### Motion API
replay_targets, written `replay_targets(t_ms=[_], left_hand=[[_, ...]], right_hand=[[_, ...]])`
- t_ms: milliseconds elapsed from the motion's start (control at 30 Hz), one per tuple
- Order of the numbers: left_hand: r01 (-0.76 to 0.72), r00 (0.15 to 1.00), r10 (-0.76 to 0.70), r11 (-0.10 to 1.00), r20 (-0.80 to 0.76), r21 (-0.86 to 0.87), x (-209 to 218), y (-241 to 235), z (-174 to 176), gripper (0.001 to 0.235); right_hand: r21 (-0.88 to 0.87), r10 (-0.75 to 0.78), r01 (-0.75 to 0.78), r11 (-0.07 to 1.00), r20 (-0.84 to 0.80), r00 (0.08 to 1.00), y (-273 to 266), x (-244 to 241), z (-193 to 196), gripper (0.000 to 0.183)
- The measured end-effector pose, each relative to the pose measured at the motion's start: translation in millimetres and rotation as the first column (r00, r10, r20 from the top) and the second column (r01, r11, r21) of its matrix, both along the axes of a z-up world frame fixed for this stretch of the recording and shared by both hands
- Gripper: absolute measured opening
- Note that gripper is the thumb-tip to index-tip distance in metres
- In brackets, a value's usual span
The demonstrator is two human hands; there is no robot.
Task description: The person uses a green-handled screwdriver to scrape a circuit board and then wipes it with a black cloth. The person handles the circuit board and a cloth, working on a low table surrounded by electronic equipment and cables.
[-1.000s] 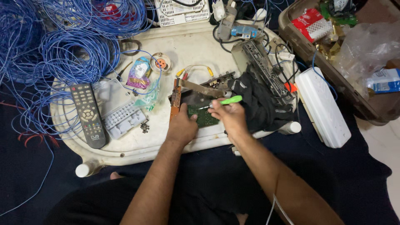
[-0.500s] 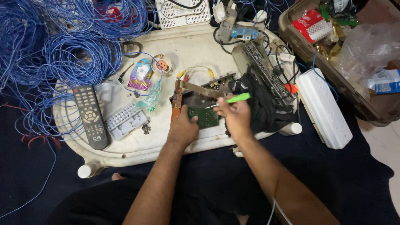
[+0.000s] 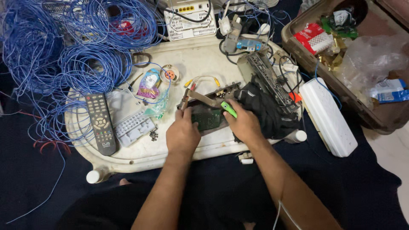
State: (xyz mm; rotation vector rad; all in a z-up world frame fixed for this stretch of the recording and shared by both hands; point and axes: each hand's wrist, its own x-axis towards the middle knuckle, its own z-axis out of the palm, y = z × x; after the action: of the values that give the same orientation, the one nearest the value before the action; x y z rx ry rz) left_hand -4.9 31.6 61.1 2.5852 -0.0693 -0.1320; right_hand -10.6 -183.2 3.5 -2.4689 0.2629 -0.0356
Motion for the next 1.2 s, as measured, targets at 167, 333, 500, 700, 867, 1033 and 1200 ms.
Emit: replay_targets(t_ms=[167,333,500,700,867,1033,1200], left_hand=[[-0.099,0.995,0.098,0.995,0.036,0.029,5,3,0,0.055],[-0.103,0.966,0.113,0.993,0.233,-0.056,6,5,-5,0.054],[-0.126,0.955,0.144,0.988,0.259,-0.085,8,7,-9,0.054],[-0.115,0.959,0.120,0.993,0.256,-0.035,7,7,-1,0.051],[-0.113,0.990,0.115,0.993,0.087,-0.021,-4,15,11,0.040],[-0.079,0.983,0.019,0.941,-0.182,-0.328,-21,14,-5,0.032],[-0.102,0.989,0.036,0.870,-0.146,-0.482,-30,6,-33,0.030]], right_hand=[[0.071,-0.015,-0.003,0.997,0.251,0.968,2,1,13,0.043],[0.218,-0.041,-0.023,0.976,0.286,0.957,-3,3,5,0.038],[0.341,-0.262,0.209,0.917,0.118,0.958,-4,8,-10,0.031],[0.366,-0.257,0.132,0.921,0.317,0.913,-10,11,-15,0.045],[0.791,-0.280,0.058,0.610,0.147,0.949,-2,6,-7,0.033],[0.858,-0.169,0.081,0.507,0.007,0.986,28,-5,-4,0.045],[0.894,-0.087,0.136,0.427,-0.109,0.990,41,-14,-5,0.036]])
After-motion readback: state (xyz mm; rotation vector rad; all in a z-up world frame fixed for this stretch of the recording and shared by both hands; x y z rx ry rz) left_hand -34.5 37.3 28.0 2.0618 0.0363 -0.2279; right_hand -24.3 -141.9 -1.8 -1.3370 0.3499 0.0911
